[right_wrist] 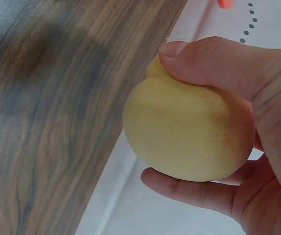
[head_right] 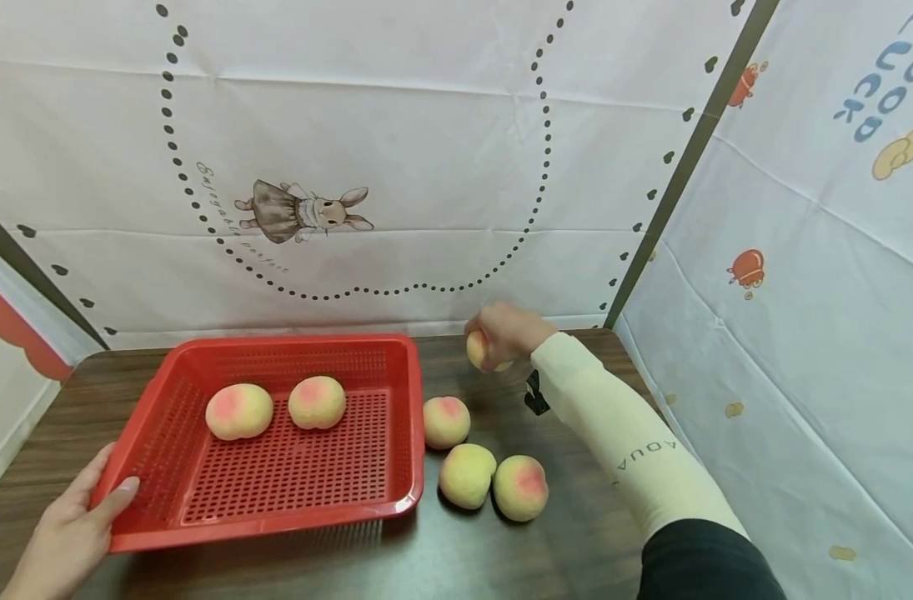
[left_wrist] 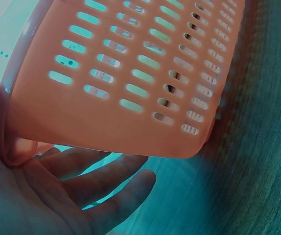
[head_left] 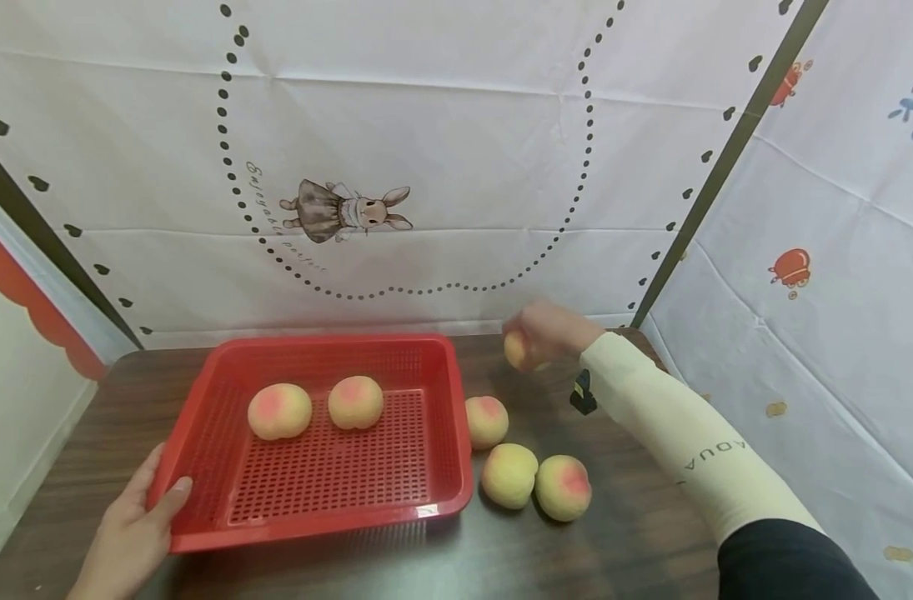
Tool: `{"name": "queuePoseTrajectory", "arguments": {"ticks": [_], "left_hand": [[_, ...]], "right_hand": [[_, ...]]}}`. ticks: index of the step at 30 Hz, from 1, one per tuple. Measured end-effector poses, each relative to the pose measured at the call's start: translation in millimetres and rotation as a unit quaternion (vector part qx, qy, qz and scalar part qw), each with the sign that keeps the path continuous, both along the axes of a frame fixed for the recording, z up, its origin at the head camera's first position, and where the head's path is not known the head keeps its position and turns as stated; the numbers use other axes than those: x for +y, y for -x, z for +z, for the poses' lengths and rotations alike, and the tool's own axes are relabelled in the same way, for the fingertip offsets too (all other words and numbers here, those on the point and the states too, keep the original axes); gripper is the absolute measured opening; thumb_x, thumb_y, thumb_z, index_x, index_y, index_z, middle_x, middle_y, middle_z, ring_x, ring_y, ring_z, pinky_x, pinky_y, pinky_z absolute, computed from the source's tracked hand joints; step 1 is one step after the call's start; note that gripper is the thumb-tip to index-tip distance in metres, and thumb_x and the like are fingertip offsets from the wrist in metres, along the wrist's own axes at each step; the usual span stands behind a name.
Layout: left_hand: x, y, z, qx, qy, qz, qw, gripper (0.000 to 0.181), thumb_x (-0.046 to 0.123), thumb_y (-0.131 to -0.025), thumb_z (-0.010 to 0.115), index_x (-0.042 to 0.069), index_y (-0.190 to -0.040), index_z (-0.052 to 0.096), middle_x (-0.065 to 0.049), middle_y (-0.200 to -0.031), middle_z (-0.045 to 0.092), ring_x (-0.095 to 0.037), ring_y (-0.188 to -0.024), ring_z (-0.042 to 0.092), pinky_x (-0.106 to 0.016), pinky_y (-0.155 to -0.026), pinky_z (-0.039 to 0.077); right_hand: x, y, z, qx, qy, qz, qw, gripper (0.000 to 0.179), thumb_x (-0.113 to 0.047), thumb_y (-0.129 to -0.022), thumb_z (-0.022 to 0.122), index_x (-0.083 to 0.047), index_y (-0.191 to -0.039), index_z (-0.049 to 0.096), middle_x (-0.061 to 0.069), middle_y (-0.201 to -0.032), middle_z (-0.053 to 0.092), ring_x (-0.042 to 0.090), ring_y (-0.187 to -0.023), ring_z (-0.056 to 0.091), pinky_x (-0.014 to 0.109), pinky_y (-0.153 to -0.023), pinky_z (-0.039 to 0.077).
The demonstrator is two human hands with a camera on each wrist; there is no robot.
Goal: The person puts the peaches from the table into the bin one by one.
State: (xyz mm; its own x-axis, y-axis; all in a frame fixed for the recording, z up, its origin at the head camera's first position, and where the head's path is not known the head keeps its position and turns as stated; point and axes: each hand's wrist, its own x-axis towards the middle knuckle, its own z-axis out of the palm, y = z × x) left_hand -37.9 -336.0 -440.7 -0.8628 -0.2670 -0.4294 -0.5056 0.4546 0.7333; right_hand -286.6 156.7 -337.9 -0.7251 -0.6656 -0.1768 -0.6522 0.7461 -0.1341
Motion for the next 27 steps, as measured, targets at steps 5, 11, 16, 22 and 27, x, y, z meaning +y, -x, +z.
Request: {"name": "queuePoseTrajectory", "arguments": {"ticks": [5, 11, 16, 22, 27], "left_hand": [[0.0, 0.5, 0.5, -0.002, -0.002, 0.0, 1.0, 0.083, 0.039, -0.111, 0.042, 0.019, -0.164, -0.019, -0.038, -0.163, 0.021, -0.053, -0.135, 0.049, -0.051, -0.091, 0.063], [-0.8, 1.5, 0.6, -0.004, 0.002, -0.001, 1.0, 0.082, 0.039, -0.112, 0.041, 0.018, -0.164, -0.019, -0.038, -0.163, 0.021, -0.054, -0.136, 0.046, -0.053, -0.092, 0.062], [-1.3, 1.7, 0.7, 0.001, 0.0, 0.001, 1.0, 0.081, 0.039, -0.112, 0.041, 0.018, -0.164, -0.018, -0.038, -0.163, 0.021, -0.053, -0.137, 0.046, -0.052, -0.092, 0.062], [-2.3, 2.2, -1.4, 0.006, -0.003, -0.001, 1.0, 0.082, 0.038, -0.112, 0.041, 0.018, -0.164, -0.018, -0.038, -0.163, 0.022, -0.053, -0.136, 0.047, -0.05, -0.09, 0.063], [-4.3, 3.1, -4.5, 0.009, 0.0, -0.002, 1.0, 0.083, 0.039, -0.111, 0.043, 0.018, -0.165, -0.017, -0.038, -0.162, 0.024, -0.05, -0.133, 0.052, -0.045, -0.087, 0.065]], "right_hand": [[-7, -2.4, 8.2, -0.006, 0.001, -0.002, 1.0, 0.022, -0.011, -0.072, 0.086, -0.019, -0.085, 0.071, -0.003, -0.075, 0.063, 0.017, -0.07, 0.055, 0.028, -0.06, 0.046], [-19, -6.2, 15.5, 0.001, 0.008, 0.017, 0.9998, 0.02, -0.007, -0.072, 0.083, -0.019, -0.083, 0.071, -0.003, -0.074, 0.062, 0.016, -0.068, 0.055, 0.028, -0.06, 0.046], [-32, -7.9, 22.7, 0.004, 0.015, 0.034, 0.9993, 0.018, -0.004, -0.074, 0.079, -0.018, -0.081, 0.07, -0.004, -0.071, 0.06, 0.015, -0.067, 0.054, 0.027, -0.06, 0.047], [-47, -10.8, 30.8, 0.02, -0.001, 0.051, 0.9985, 0.02, -0.007, -0.074, 0.08, -0.017, -0.091, 0.075, -0.004, -0.075, 0.063, 0.016, -0.071, 0.055, 0.028, -0.065, 0.048], [-60, -14.9, 37.0, 0.017, -0.005, 0.055, 0.9983, 0.022, -0.01, -0.074, 0.08, -0.022, -0.093, 0.075, -0.005, -0.077, 0.064, 0.015, -0.072, 0.055, 0.028, -0.066, 0.05]]}}
